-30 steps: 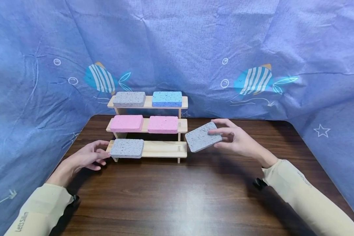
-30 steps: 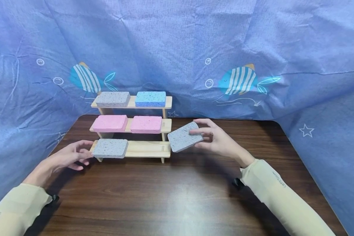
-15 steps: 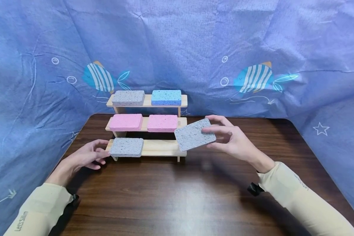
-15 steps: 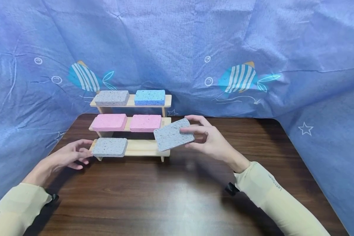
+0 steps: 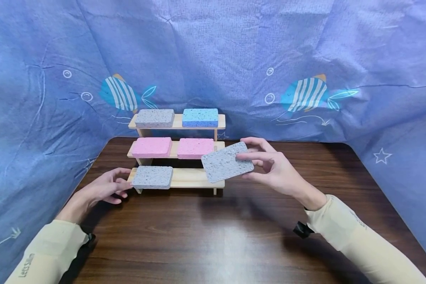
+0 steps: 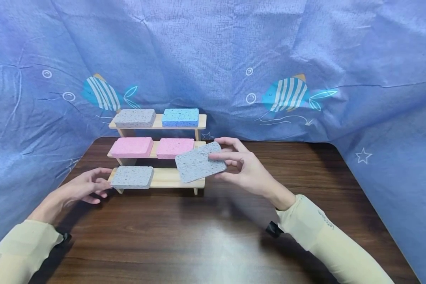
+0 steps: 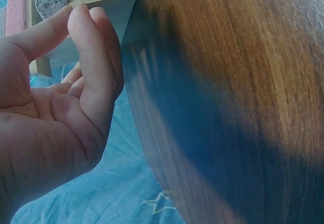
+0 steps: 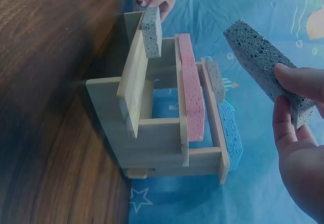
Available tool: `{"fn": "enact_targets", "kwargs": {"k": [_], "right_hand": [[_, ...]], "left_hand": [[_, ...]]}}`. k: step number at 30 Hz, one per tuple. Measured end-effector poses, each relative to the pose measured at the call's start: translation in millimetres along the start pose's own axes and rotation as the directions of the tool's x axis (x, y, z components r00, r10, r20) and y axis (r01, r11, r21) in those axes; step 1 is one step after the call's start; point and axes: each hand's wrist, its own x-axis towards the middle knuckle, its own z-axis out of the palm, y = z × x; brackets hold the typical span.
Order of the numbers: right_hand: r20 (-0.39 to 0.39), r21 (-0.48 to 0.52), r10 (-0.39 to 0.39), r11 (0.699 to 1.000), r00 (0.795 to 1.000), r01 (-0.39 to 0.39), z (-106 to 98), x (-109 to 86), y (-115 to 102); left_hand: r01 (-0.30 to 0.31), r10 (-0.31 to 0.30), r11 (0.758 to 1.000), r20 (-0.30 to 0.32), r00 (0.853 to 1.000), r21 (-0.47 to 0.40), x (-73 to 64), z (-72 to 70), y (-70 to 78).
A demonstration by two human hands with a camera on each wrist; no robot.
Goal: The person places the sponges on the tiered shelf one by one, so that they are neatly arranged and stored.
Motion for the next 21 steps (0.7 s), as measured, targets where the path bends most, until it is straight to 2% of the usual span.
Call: {"fn": "enact_targets", "kwargs": {"k": [12, 17, 21], "right_hand": [[0.057, -0.075, -0.029, 0.997, 0.998, 0.033, 17.9, 0.5, 14.8], [0.051, -0.114, -0.011, 0.993, 0.999, 0.017, 25.5, 4.8, 17.1], [0.046, -0.104, -0.008, 0.994, 0.999, 0.013, 33.0, 10.2, 17.5]], "left_hand": [[0.004, -0.004, 1.0, 0.003, 1.0, -0.002, 1.4, -0.9, -2.1], [0.004, -0.004, 1.0, 0.0, 1.0, 0.003, 2.1, -1.2, -1.7], [0.012, -0.012, 1.0, -0.001, 1.0, 0.007, 2.7, -1.6, -2.9]]}}
